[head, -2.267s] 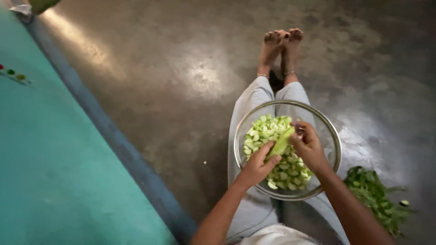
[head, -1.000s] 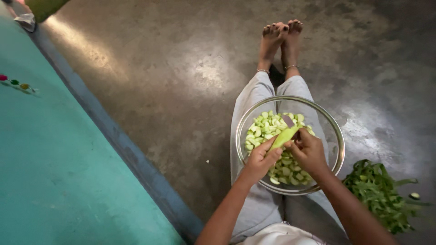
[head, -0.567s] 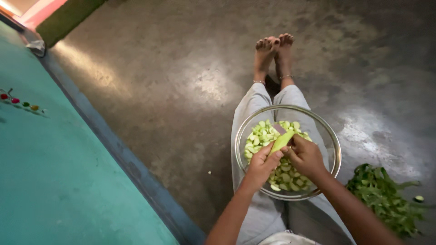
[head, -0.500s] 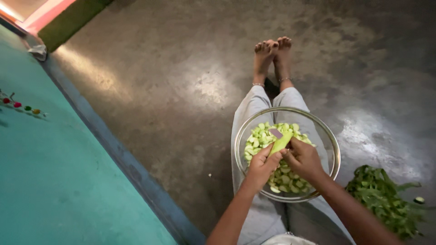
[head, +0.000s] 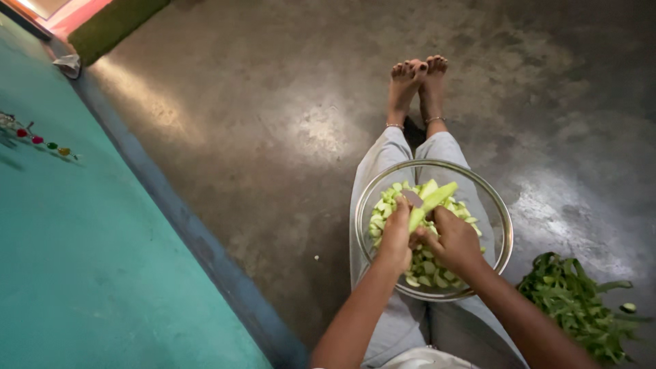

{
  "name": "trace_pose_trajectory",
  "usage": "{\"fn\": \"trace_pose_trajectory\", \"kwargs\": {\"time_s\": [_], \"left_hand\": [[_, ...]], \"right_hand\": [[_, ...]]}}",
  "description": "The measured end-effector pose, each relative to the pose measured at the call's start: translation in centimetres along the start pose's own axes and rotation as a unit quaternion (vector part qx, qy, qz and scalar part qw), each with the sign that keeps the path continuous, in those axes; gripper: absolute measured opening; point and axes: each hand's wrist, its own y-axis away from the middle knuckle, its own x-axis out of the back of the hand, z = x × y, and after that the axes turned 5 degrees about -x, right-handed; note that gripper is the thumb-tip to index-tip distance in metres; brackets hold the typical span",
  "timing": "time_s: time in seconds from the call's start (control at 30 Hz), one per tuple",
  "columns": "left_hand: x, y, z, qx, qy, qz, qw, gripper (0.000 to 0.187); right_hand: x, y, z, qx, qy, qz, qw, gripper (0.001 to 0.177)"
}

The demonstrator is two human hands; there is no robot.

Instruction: The person sits on the floor and uses a small knife to cut long green vegetables into small pieces over a metal bowl.

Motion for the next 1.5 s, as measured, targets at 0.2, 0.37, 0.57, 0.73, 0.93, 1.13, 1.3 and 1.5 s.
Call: {"fn": "trace_pose_trajectory", "kwargs": {"time_s": [0.2,0.37,0.57,0.73,0.93,1.13,1.3,1.5], "left_hand": [[1.7,-1.2,-0.9,0.034,0.087,-0.017,0.995,0.093],[2.1,-0.4,-0.4,-0.032,0.371,-0.333,0.866,0.108],[-1.1,1.9,2.9,-0.01,0.211,-0.145,0.967,0.124],[-1.0,1.5,2.5,-0.002,0.224,-0.101,0.969,0.125],[1.2,-0.2,0.7,-0.018,0.231,-0.148,0.961,0.084],[1.8,-1.5,1.6,-0.095,0.079,-0.093,0.988,0.061],[2.0,0.0,2.9,-0.248,-0.278,-0.102,0.923,0.07],[1.6,2.0,2.6,-0.258,-0.447,-0.126,0.847,0.073]], "right_hand": [[0.6,-0.6,-0.8,-0.013,0.011,-0.061,0.998,0.076],[1.0,-0.7,-0.9,0.043,-0.053,-0.053,0.996,0.076],[0.4,0.1,-0.7,0.019,-0.011,-0.083,0.996,0.058],[0.5,0.4,-1.2,0.061,-0.005,-0.074,0.995,0.04],[0.1,0.5,-0.4,0.084,-0.002,-0.065,0.994,0.034],[-2.7,1.4,4.6,0.081,-0.114,-0.185,0.973,0.048],[-1.7,-0.4,4.2,-0.048,-0.365,-0.012,0.93,0.023],[0.6,-1.0,3.1,-0.248,-0.512,-0.07,0.819,0.021]]}}
